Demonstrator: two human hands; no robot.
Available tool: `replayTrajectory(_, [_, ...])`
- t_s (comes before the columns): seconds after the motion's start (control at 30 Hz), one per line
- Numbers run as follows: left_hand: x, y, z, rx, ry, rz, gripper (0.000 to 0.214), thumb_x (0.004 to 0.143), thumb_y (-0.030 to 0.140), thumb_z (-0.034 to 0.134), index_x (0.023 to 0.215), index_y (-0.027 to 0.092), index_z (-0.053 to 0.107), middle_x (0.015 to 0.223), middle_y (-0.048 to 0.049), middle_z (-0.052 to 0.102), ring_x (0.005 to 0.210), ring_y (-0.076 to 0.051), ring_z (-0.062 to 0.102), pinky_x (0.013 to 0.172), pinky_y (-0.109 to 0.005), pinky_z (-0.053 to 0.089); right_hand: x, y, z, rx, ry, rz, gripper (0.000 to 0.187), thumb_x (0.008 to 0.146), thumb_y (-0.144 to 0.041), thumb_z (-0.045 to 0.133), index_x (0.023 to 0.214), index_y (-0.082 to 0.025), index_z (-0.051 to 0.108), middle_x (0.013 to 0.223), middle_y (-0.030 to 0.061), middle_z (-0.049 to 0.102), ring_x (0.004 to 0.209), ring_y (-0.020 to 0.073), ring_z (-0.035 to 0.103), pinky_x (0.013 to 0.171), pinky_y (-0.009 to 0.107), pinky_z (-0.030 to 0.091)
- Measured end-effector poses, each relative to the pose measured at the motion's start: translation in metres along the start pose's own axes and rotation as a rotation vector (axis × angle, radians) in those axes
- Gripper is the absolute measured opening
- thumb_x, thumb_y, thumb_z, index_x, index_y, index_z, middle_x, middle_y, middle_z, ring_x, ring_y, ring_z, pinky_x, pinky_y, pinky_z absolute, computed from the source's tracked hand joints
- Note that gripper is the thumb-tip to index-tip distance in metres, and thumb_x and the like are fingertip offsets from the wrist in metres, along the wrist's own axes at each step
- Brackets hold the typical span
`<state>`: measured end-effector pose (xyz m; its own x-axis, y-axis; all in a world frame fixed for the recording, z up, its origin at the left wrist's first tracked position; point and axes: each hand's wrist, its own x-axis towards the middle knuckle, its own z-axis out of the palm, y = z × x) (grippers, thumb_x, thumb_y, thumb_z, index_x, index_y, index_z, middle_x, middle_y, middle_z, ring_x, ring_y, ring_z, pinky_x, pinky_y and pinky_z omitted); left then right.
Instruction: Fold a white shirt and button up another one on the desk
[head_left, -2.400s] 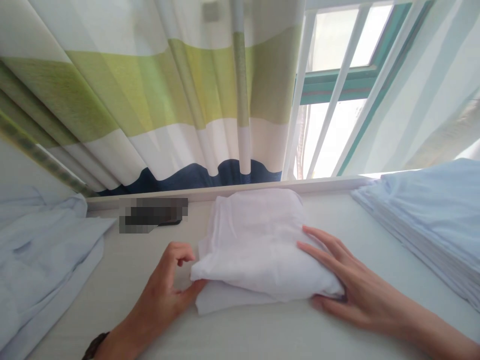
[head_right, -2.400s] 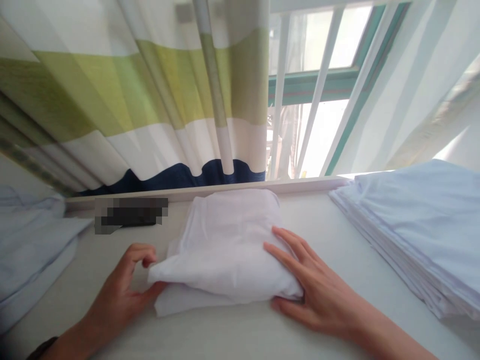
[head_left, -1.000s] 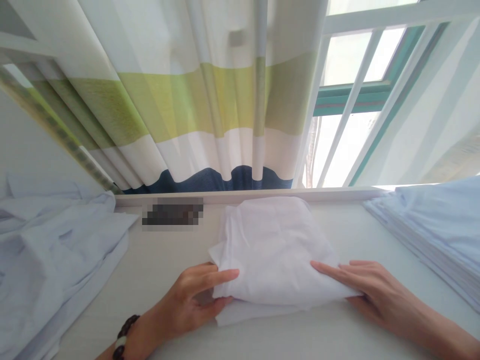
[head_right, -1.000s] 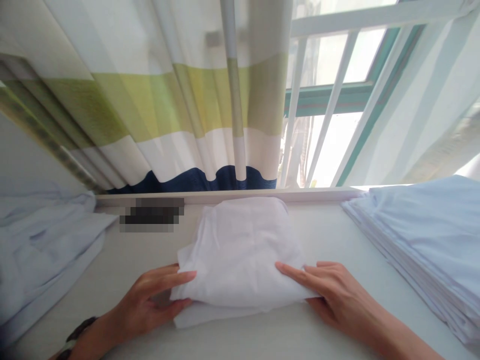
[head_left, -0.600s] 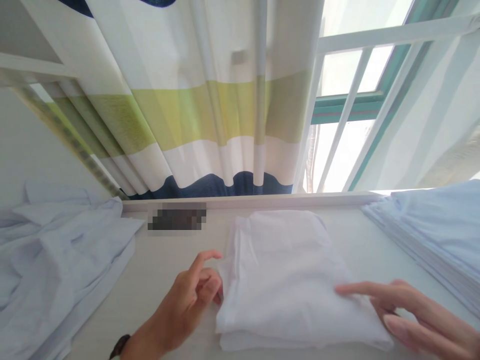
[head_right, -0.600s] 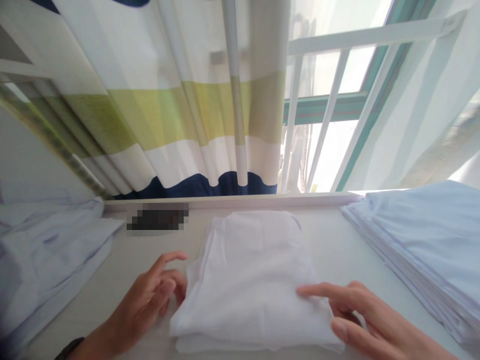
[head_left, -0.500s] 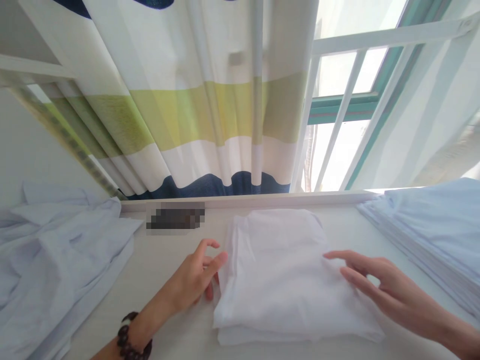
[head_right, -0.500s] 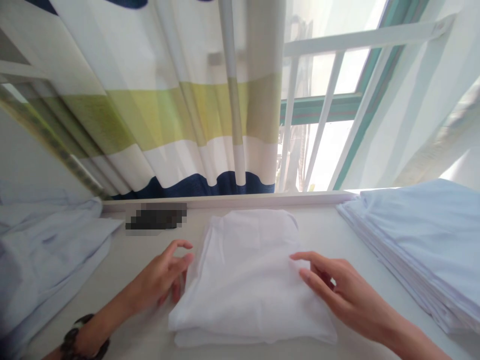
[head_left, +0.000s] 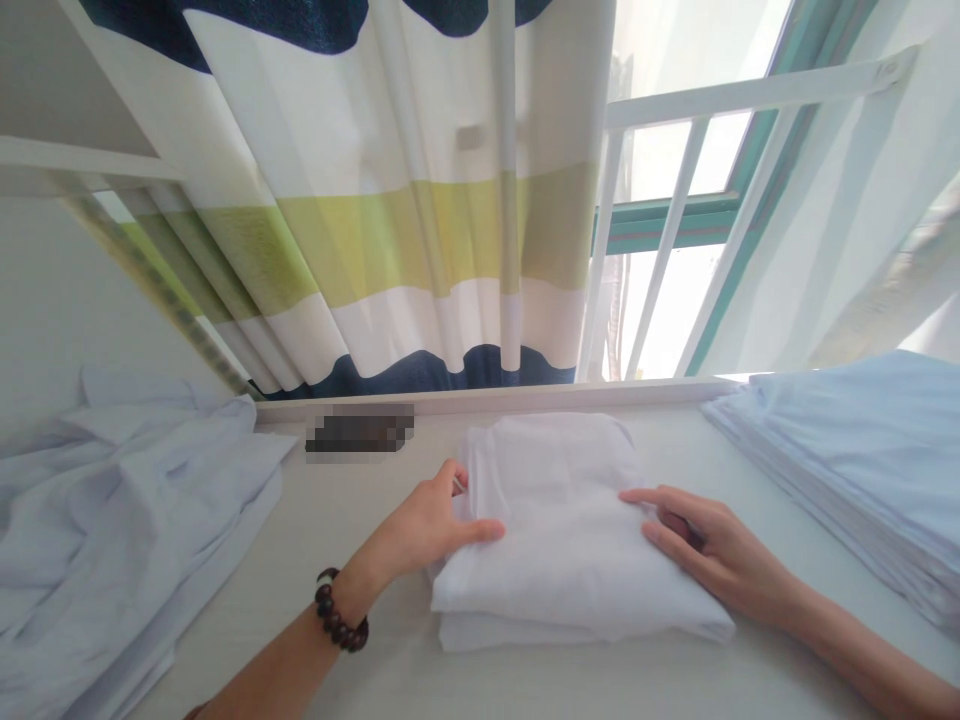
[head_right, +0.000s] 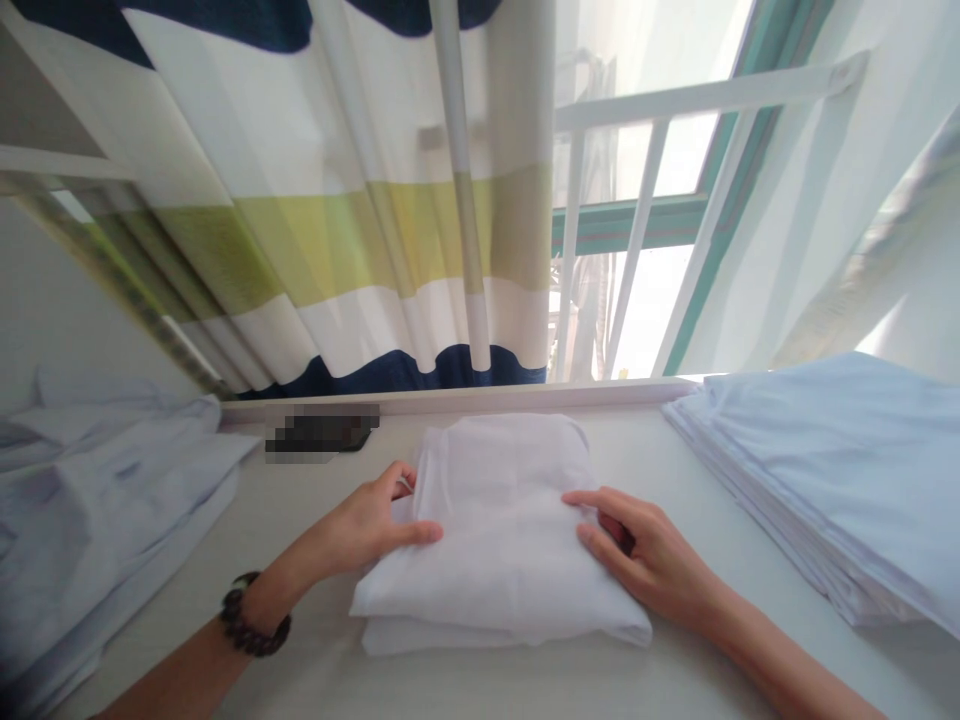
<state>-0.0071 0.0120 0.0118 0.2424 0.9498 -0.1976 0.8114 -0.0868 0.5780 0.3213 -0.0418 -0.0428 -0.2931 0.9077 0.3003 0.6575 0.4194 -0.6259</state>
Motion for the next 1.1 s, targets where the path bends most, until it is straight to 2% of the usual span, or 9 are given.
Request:
replayTrajectory(0.17, [-0.005,0.001,-0.001,0.373,0.031,0.076,0.042,0.082,0.056,0.046,0.092,0.018,0.061,0.097,-0.0082,0.061,0.087,-0.025,0.06,0.081,-0.036,0.044,-0.001,0.006,0.003,0.021,0.002,-0.027,0.033,0.095,-0.035,0.044,0.119,-0.021,0.06,0.066,-0.0036,0.042,0.055,0.0114,0.044,0.055,0.024,0.039])
replayTrajectory(0.4, [-0.006,0.019,0.007,0.457,0.11,0.122,0.022,0.083,0.03,0.042,0.072,0.019,0.057,0.077,-0.0043,0.062,0.071,-0.021,0.058,0.065,-0.03,0.038,-0.001,0.005,0.001,0.024,-0.001,-0.022,0.032,0.095,-0.036,0.043,0.118,-0.02,0.06,0.067,-0.0035,0.043,0.056,0.0116,0.044,0.056,0.024,0.038])
replayTrajectory(0.53, [0.0,0.017,-0.006,0.08,0.03,0.112,0.025,0.082,0.032,0.044,0.066,0.018,0.056,0.066,-0.0006,0.06,0.067,-0.018,0.057,0.062,-0.027,0.038,-0.001,0.004,0.0,0.026,-0.006,-0.016,0.033,0.095,-0.036,0.043,0.119,-0.021,0.06,0.067,-0.0034,0.043,0.056,0.0116,0.044,0.056,0.024,0.038])
replayTrajectory(0.63, [0.004,0.005,-0.009,-0.378,-0.192,-0.006,0.017,0.075,0.03,0.054,0.085,0.017,0.059,0.072,0.0011,0.063,0.07,-0.016,0.059,0.063,-0.024,0.042,0.0,0.003,0.0,0.027,-0.006,-0.016,0.033,0.096,-0.036,0.043,0.119,-0.021,0.061,0.067,-0.003,0.044,0.056,0.0115,0.045,0.056,0.024,0.039])
replayTrajectory(0.7, [0.003,-0.006,-0.006,-0.581,-0.298,-0.098,0.031,0.07,0.025,0.06,0.1,0.017,0.055,0.075,0.0016,0.063,0.069,-0.015,0.06,0.062,-0.023,0.044,-0.001,0.003,0.0,0.022,-0.015,-0.025,0.032,0.096,-0.035,0.043,0.117,-0.021,0.062,0.069,-0.0024,0.046,0.056,0.0113,0.046,0.056,0.024,0.039])
replayTrajectory(0.83, [-0.004,-0.021,-0.007,-0.538,-0.357,-0.101,0.055,0.072,0.026,0.059,0.122,0.021,0.037,0.094,-0.0016,0.063,0.067,-0.014,0.06,0.055,-0.023,0.046,0.0,-0.001,-0.003,0.012,-0.051,-0.037,0.031,0.095,-0.034,0.044,0.114,-0.022,0.065,0.07,-0.0014,0.049,0.057,0.0115,0.048,0.056,0.024,0.04])
replayTrajectory(0.93, [-0.008,-0.012,-0.017,-0.086,-0.149,0.03,0.054,0.078,0.031,0.053,0.127,0.021,0.034,0.107,-0.0065,0.059,0.066,-0.016,0.06,0.061,-0.031,0.049,0.007,-0.005,-0.01,0.006,-0.056,0.019,0.03,0.094,-0.037,0.044,0.104,-0.023,0.068,0.071,-0.0001,0.054,0.059,0.0128,0.051,0.057,0.025,0.043])
replayTrajectory(1.03, [-0.002,0.022,-0.016,0.327,0.213,0.198,0.042,0.082,0.025,0.044,0.123,0.015,0.044,0.118,-0.0126,0.055,0.096,-0.025,0.059,0.088,-0.042,0.047,0.026,-0.015,-0.014,-0.074,0.038,0.114,0.036,0.095,-0.04,0.039,0.09,-0.021,0.069,0.083,0.0054,0.062,0.074,0.0178,0.059,0.066,0.029,0.047])
replayTrajectory(1.1, [0.008,0.051,-0.002,0.479,0.311,0.291,0.039,0.084,0.015,0.037,0.121,0.011,0.05,0.12,-0.0143,0.057,0.114,-0.028,0.052,0.098,-0.044,0.041,0.045,-0.024,-0.01,-0.196,0.101,0.164,0.038,0.096,-0.038,0.034,0.102,-0.019,0.067,0.102,0.0102,0.065,0.094,0.0231,0.06,0.081,0.036,0.048])
